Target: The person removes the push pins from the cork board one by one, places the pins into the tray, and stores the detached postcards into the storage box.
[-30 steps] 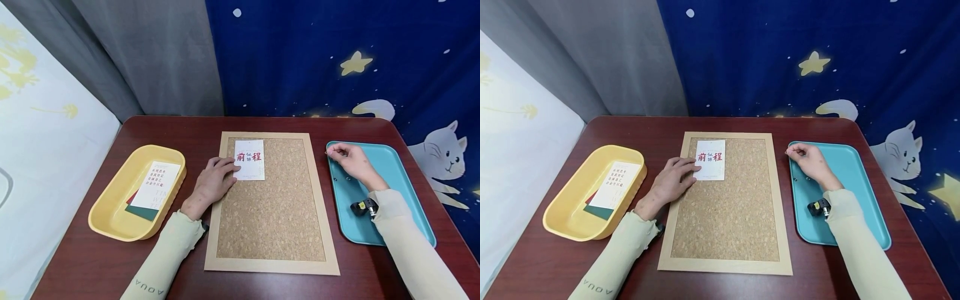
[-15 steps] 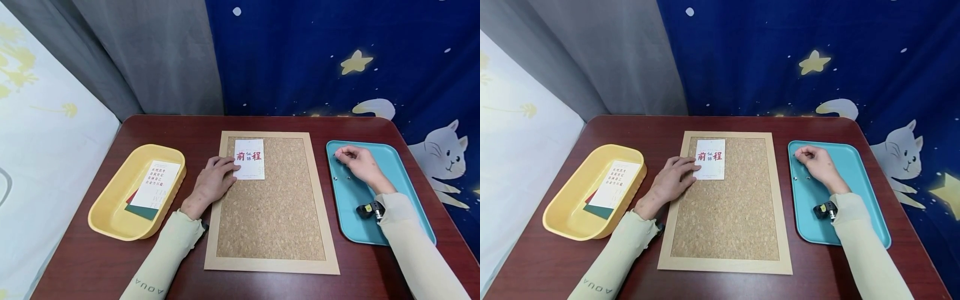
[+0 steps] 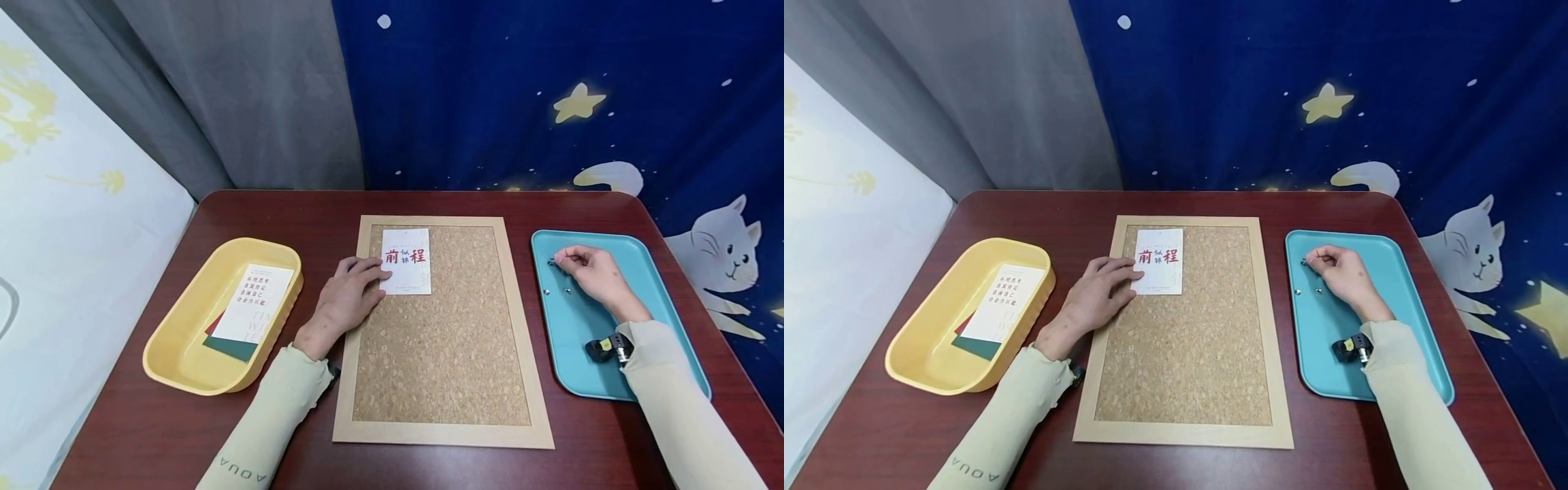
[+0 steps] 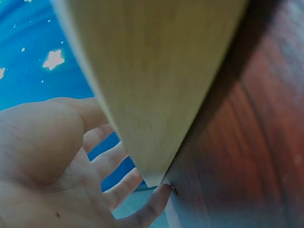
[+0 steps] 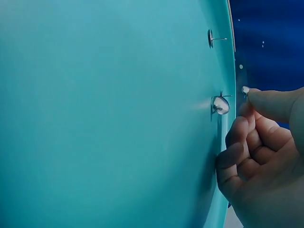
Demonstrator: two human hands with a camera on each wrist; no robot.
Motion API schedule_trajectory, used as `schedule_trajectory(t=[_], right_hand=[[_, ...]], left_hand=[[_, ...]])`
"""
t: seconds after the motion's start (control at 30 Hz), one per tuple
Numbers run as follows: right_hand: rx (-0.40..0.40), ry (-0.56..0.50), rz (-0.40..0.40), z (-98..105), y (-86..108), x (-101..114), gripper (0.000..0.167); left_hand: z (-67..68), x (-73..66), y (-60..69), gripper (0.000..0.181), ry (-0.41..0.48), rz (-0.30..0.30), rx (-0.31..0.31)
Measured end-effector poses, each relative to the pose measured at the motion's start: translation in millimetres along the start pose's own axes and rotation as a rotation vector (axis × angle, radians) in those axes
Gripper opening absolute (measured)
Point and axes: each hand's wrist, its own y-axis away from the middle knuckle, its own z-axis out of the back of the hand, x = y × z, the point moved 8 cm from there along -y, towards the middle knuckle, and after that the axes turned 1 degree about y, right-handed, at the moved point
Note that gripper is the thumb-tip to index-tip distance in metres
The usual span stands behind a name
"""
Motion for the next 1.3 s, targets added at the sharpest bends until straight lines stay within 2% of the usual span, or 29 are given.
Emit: schedule_trajectory(t=[0.27,0.63,1.0,1.3], right_hand=[[-0.016,0.035,-0.013,1,-2.1,-4,0.036],[-0.037,0.044,0.01,2,-4.0,-3,0.028],[0.002,0.059,0.02,-2,-10.4,20,0.036],[0.044,0.041,0.041,-16,-14.4,38,0.034]], left_hand=[[0.0,-0.7,-0.3,0.035,-0.005,-0.003,-0.003],[0.9,-1.7,-1.1,0.035,-0.008,-0.005,-0.008],[2.4,-2.7,-1.2,0.035,-0.003,-0.003,-0.01],[1.3,-0.9,0.8,0.036,-0.005,0.002,-0.007]])
